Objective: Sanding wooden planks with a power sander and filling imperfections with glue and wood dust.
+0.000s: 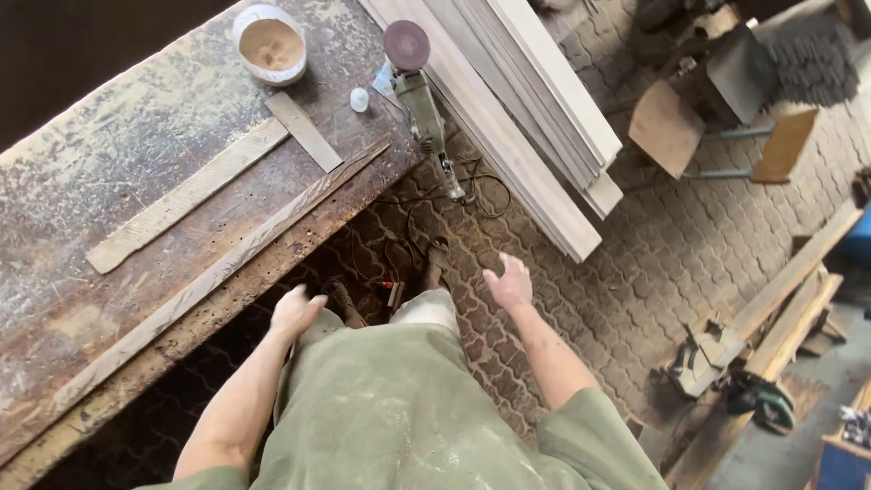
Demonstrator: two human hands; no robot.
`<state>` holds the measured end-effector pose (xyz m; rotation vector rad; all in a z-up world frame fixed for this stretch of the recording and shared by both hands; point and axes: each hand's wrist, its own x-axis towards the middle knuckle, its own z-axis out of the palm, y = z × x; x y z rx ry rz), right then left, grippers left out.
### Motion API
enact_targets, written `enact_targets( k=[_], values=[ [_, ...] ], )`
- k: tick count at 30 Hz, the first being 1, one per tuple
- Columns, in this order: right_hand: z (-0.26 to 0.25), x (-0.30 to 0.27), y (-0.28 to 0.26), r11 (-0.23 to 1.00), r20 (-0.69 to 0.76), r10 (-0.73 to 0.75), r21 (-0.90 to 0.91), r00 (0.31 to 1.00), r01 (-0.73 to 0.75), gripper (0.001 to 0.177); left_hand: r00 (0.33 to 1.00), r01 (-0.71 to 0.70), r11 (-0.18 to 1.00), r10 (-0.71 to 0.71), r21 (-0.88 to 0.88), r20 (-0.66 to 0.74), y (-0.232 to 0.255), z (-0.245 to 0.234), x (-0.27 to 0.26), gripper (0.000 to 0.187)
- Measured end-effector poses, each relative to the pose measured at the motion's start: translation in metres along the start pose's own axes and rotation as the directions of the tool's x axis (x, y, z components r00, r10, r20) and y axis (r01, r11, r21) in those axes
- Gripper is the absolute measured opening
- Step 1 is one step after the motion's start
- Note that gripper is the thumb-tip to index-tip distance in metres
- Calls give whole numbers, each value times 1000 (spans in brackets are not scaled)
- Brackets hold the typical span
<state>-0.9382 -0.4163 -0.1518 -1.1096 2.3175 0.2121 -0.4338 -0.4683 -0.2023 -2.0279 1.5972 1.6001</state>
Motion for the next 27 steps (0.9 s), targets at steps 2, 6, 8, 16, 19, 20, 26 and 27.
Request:
enact_targets(
  k=[2,6,8,16,19,20,26,27],
  values=[
    [-33,32,-24,986,-140,-161,-71,977,152,73,979,202,979,-202,34,-12,-57,20,-5,77],
    [-90,104,-62,969,-142,-210,-165,967,186,85,887,461,888,-461,-13,-40,-139,49,-53,79],
    [-115,137,-83,925,-208,-343,-243,916,292,101,709,703,710,-694,40,-126,-132,56,-88,72],
    [-160,199,-109,851,32,-402,-357,915,386,129,693,583,664,-707,-468,-141,74,76,-92,77],
    [-161,211,-97,815,-2,-481,-370,877,446,124,784,497,732,-609,-466,-120,151,85,-74,69],
    [-162,215,-95,817,-14,-495,-346,869,461,121,830,468,775,-550,-424,-89,174,84,-69,60],
    [-224,223,-85,802,133,-591,202,795,562,107,766,531,655,-642,-538,-26,202,75,-70,70],
    [-234,220,-88,789,139,-610,194,780,583,107,760,527,641,-650,-559,-29,200,73,-74,70]
  ],
)
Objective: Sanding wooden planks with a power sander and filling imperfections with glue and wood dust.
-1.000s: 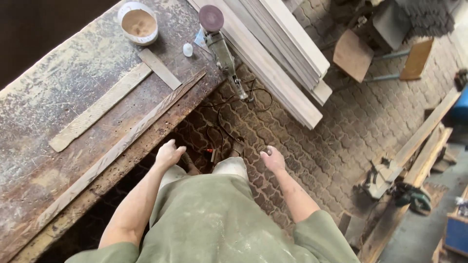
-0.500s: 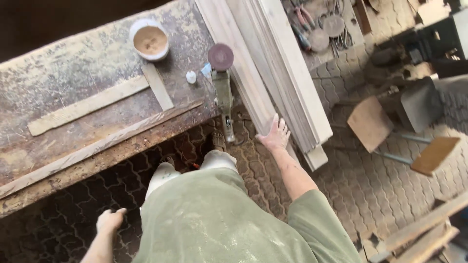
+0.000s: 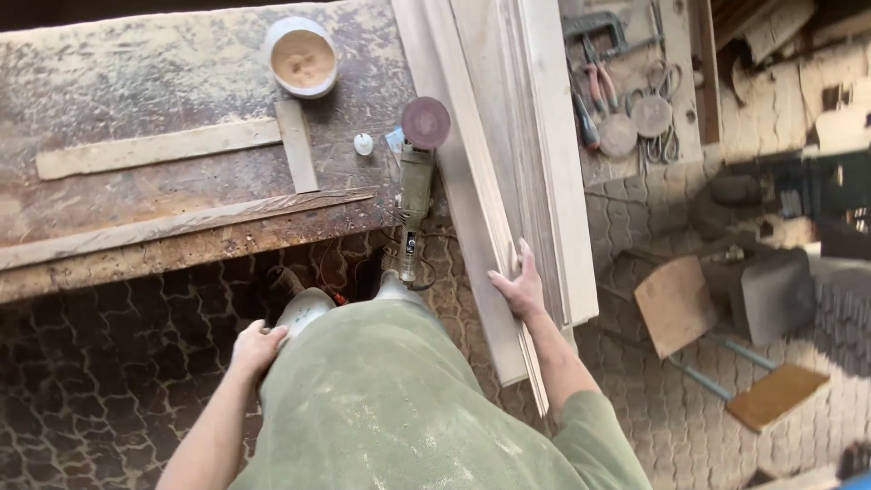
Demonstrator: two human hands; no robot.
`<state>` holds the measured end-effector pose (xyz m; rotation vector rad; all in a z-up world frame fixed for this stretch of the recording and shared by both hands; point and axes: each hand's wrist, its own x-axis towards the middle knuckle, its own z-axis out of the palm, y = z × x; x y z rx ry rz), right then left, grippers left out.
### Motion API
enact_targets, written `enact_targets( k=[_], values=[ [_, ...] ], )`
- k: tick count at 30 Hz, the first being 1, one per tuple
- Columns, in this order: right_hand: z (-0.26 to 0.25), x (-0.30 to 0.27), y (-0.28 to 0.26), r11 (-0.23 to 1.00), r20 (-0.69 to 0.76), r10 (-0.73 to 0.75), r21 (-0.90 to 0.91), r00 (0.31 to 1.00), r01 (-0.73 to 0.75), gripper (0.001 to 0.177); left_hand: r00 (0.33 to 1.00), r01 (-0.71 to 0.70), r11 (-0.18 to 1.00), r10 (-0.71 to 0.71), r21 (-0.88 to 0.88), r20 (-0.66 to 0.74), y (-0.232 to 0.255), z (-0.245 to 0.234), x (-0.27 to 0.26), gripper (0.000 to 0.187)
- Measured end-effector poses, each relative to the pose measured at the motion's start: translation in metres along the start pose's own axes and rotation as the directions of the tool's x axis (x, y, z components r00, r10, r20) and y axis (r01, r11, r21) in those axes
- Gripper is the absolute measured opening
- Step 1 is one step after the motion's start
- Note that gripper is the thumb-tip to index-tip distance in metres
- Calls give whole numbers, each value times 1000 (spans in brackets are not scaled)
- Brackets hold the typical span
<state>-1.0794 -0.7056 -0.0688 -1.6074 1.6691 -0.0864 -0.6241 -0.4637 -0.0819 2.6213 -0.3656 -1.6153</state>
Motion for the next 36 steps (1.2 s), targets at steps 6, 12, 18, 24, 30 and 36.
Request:
enact_targets(
  k=[6,12,18,24,30,36],
  values=[
    [-20,-7,2,893,88,3,448,996,-42,89,975,44,998,-31,54,-219,-110,8,75,57],
    [-41,-18,-29,796,114,7,600,993,-75,74,966,108,964,-160,-241,-206,-84,-6,48,79],
    [-67,-31,-126,965,11,-242,107,970,239,84,985,-21,981,-13,-192,-173,-89,12,68,75],
    [-3,-30,-224,819,143,-474,-291,869,494,93,992,37,946,-75,-321,-106,-113,-15,108,74],
    [154,15,-338,483,582,-496,-432,644,762,95,971,-101,912,4,-397,-238,-151,-65,195,51],
    [317,64,-413,95,530,-795,-373,295,923,91,985,34,752,-135,-658,-104,-206,-127,219,78]
  ],
)
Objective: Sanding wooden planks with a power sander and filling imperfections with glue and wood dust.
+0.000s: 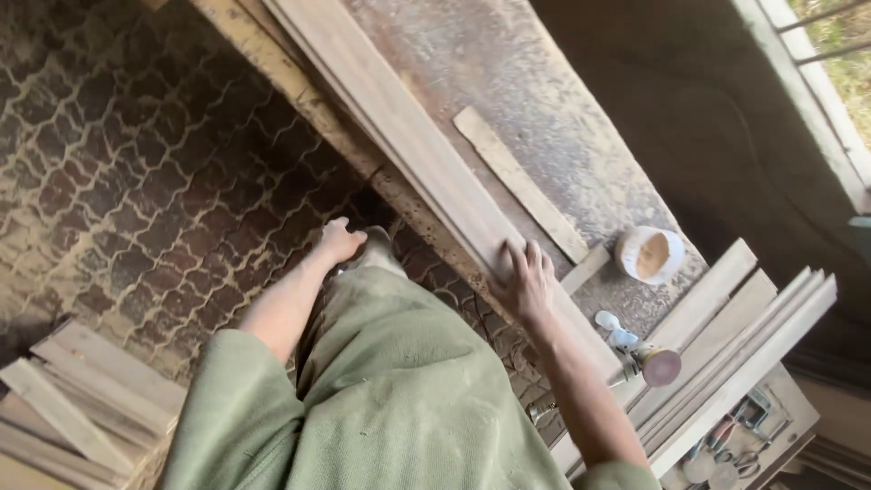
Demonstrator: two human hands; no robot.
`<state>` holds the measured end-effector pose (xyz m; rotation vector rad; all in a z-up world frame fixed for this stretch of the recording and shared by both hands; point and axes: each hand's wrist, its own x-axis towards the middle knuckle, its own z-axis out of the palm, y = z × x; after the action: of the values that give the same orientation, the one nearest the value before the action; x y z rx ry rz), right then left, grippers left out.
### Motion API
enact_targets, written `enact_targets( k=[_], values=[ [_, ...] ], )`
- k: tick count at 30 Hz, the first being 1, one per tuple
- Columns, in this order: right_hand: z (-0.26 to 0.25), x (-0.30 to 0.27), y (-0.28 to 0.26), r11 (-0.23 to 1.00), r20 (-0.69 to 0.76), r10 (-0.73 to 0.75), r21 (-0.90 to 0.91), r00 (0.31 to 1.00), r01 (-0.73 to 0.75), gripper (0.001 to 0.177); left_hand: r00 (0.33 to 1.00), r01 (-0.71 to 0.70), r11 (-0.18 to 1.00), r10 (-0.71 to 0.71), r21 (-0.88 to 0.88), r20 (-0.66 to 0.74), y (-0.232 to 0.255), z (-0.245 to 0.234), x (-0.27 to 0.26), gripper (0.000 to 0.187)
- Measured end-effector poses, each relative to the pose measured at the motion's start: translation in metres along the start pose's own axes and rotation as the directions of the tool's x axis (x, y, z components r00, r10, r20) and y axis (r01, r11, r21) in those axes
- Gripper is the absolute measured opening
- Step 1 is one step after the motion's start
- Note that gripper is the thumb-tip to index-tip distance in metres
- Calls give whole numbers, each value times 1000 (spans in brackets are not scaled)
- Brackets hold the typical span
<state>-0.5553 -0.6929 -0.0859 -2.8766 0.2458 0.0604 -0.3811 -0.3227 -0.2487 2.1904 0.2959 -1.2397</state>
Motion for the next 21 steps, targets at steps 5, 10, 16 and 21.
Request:
enact_targets(
  k=[5,10,16,21],
  values=[
    [25,99,-28,985,165,58,153,985,-84,91,998,-32,969,43,245,-40,11,-64,-14,65],
    [58,147,-45,969,199,48,229,979,-94,93,943,-256,916,306,308,-129,100,-134,-59,37],
    [71,156,-62,978,239,168,78,956,-192,51,624,-329,-27,744,944,239,179,-178,4,34],
    [77,154,-69,951,362,252,77,897,-299,58,658,-301,-227,653,926,374,193,-206,130,69]
  ],
)
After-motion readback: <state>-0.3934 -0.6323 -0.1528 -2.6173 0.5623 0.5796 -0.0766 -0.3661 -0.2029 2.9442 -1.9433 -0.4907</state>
